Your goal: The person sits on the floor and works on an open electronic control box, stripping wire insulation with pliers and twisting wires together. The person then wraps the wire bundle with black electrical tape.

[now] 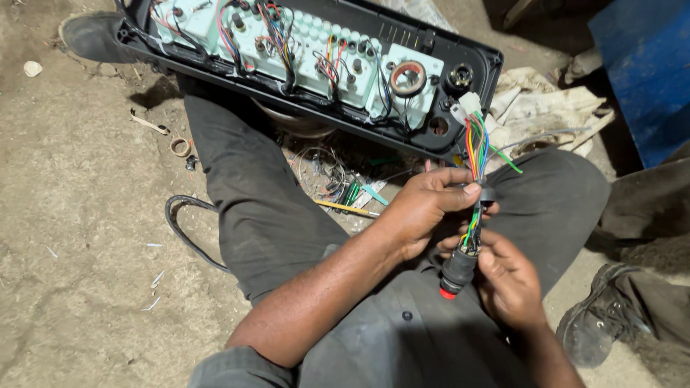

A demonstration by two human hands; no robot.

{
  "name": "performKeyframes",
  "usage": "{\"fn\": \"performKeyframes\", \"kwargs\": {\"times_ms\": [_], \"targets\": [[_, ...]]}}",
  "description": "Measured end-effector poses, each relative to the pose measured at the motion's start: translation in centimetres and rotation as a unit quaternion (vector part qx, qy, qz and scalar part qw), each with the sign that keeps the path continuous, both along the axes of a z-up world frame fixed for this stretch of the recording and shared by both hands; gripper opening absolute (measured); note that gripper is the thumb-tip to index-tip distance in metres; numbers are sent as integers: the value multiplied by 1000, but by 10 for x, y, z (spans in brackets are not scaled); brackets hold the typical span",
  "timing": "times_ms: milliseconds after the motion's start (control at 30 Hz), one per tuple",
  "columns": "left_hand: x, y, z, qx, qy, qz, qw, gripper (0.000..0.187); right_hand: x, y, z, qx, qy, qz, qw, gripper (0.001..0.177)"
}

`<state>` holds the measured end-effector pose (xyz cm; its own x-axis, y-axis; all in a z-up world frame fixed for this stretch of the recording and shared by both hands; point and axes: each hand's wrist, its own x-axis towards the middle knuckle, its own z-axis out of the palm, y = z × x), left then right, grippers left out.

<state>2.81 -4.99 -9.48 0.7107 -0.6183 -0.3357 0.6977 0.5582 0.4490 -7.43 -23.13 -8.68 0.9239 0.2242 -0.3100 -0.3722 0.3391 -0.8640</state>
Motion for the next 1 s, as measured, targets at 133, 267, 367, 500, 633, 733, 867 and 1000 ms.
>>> {"fn": "performKeyframes", "kwargs": {"times_ms": [133,267,367,500,633,733,867,1000], "targets": [[-7,-2,2,7,-12,26,1000,35,-6,-2,10,-186,-75,-66,977,32],[-11,-1,4,78,-68,34,994,40,-5,3,23,-315,-143,-102,933,17],[-12,1,7,111,-102,42,988,43,1,7,32,-329,-150,-107,926,14],[-12,1,10,122,-101,40,987,45,8,10,37,-322,-80,-127,935,18],[-13,-2,7,132,-115,45,984,44,17,3,37,-369,-21,-106,923,17],[-14,-4,3,140,-100,41,984,44,23,-4,36,-354,-27,-80,931,15],[-14,-6,-3,144,-102,32,984,46,27,-12,36,-305,-15,-47,951,13],[-14,-7,-9,135,-100,14,986,49,27,-19,37,-268,15,-27,963,12]]}}
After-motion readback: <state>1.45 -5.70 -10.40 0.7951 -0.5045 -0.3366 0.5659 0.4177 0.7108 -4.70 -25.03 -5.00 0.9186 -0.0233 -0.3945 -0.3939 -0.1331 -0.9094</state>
